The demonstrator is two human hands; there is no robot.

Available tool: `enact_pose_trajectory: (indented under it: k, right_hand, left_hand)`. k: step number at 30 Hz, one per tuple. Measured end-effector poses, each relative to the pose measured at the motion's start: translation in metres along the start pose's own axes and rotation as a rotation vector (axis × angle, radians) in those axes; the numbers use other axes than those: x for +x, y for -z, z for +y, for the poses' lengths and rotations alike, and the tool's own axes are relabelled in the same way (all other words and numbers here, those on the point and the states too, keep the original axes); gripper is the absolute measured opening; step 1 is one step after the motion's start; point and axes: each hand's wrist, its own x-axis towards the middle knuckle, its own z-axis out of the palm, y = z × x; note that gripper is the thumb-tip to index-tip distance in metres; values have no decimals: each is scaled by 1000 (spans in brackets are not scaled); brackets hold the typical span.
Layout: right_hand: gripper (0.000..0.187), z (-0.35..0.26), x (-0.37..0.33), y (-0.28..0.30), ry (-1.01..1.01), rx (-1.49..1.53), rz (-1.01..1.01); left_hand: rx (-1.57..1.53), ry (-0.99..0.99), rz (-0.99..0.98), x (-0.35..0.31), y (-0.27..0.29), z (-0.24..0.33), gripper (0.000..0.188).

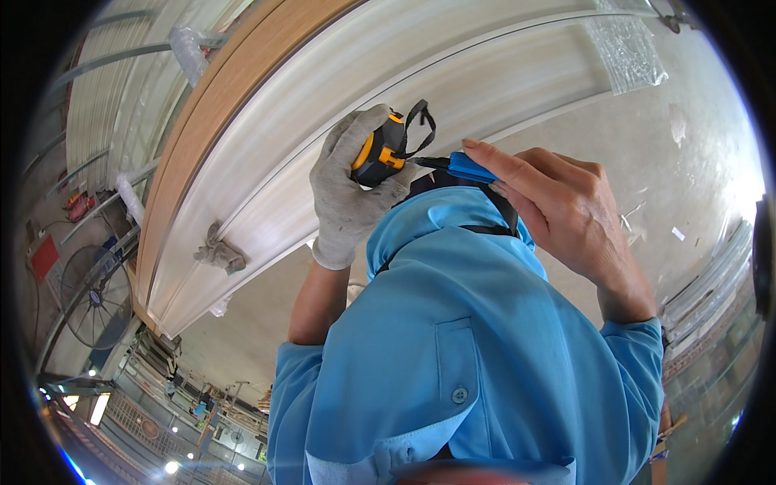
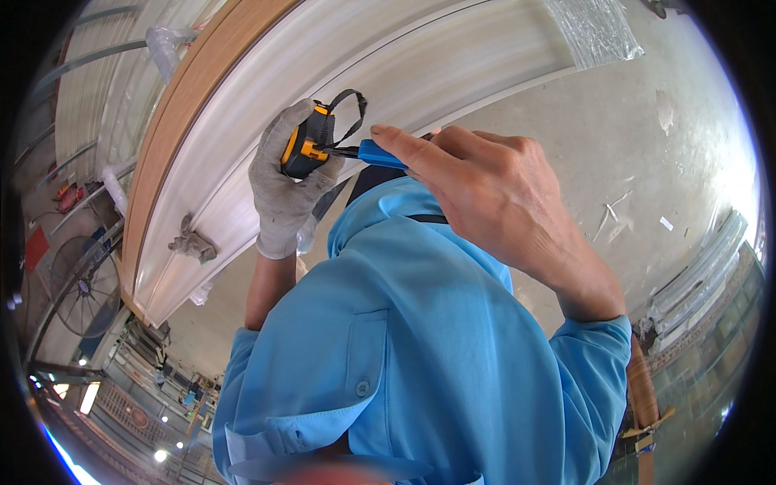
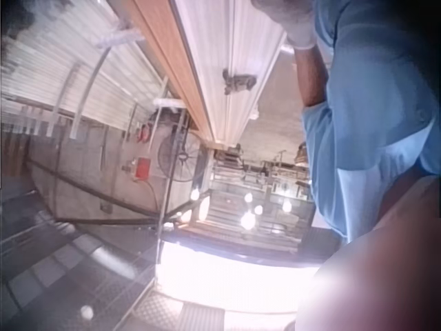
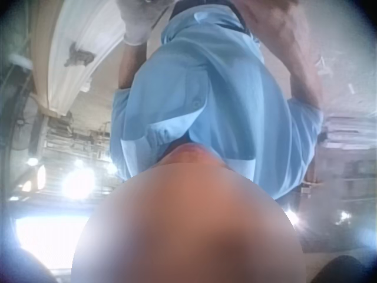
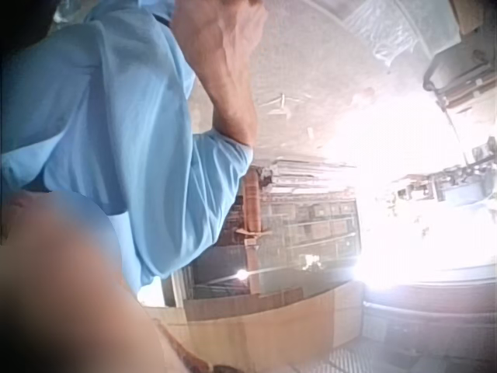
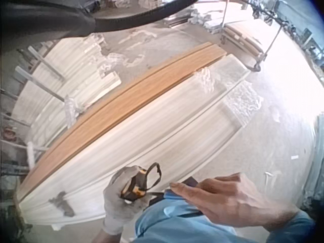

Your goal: The person holds a tape measure and uses a utility knife to cut the black strap attached to it. They then pull the strap to remove it from the tape measure housing.

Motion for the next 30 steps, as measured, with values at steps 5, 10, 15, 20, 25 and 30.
enact_pose_trajectory:
  k: [5,10,15,20,25,30]
  right_hand:
    - [45,2,1,-5,1,-1,9]
    - [44,-1,-1,-6,-50,-37,-55]
    - [42,-1,-4,-5,-76,-29,-57]
    - [42,-1,-5,-7,-63,-44,-46]
    - [42,-1,-6,-7,-71,-45,-42]
    - [41,0,-6,-9,-60,-50,-19]
  left_hand:
    - [31,-19,-60,-2,1,9,71]
    - [54,-8,-76,-3,0,13,72]
    - [48,-25,-61,-4,0,13,73]
    - [67,-36,-67,-4,1,12,74]
    - [62,-68,-34,-3,-1,11,73]
    - [45,-4,-61,-3,0,12,74]
